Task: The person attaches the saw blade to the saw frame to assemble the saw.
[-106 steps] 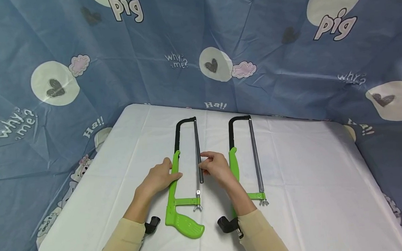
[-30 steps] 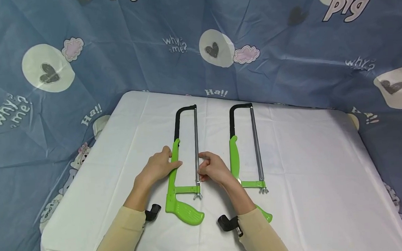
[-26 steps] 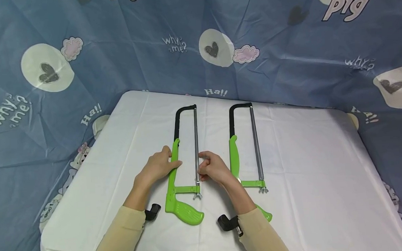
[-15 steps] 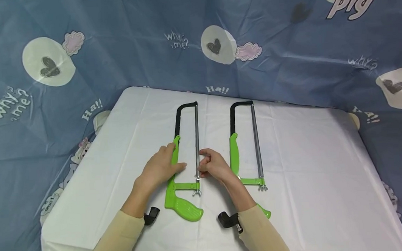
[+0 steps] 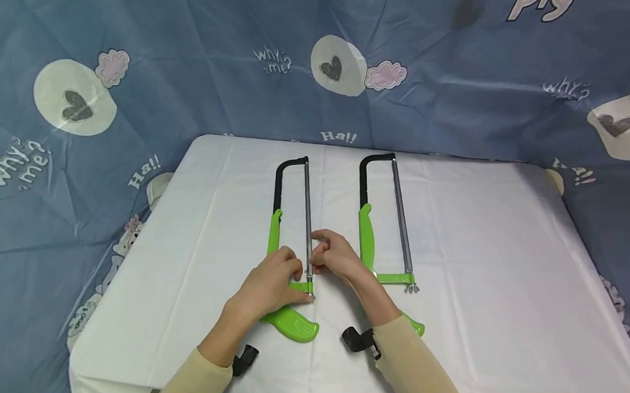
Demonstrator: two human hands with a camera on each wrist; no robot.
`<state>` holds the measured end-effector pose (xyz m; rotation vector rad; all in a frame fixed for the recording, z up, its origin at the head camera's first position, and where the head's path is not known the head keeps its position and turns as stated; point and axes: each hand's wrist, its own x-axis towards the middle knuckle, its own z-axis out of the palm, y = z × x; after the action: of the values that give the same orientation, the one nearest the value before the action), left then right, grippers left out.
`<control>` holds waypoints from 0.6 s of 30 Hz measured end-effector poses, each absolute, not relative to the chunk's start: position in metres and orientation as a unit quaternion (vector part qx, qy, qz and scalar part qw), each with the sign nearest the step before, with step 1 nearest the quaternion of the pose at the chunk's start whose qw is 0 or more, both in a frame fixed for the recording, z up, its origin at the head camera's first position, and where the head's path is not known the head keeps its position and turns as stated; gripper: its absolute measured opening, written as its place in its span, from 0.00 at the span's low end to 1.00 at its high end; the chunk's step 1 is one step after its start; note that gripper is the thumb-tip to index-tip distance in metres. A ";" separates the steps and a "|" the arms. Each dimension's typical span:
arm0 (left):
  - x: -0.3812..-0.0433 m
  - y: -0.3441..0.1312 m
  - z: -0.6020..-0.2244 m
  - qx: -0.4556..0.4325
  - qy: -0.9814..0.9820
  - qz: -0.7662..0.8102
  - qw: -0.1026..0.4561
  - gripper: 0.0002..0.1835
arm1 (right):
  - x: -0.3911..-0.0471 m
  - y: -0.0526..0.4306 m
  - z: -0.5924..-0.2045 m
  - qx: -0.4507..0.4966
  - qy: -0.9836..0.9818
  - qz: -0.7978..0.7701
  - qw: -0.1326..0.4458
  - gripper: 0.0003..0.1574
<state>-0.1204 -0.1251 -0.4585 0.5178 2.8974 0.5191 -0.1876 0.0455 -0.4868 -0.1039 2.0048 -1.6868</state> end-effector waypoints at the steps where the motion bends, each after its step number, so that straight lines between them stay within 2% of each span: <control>1: -0.121 -0.126 -0.459 0.172 0.965 0.181 0.075 0.22 | -0.187 0.045 -0.487 -0.038 0.739 -0.622 0.256 0.38; 9: -0.120 -0.124 -0.462 0.181 0.965 0.180 0.058 0.22 | -0.184 0.043 -0.486 -0.040 0.741 -0.621 0.252 0.37; 18: -0.119 -0.122 -0.461 0.175 0.962 0.203 0.058 0.18 | -0.180 0.040 -0.475 -0.047 0.752 -0.610 0.247 0.39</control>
<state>-0.1186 -0.1221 -0.4605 0.5306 2.9150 0.6148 -0.1803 0.0396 -0.4746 -0.1275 2.0493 -1.6619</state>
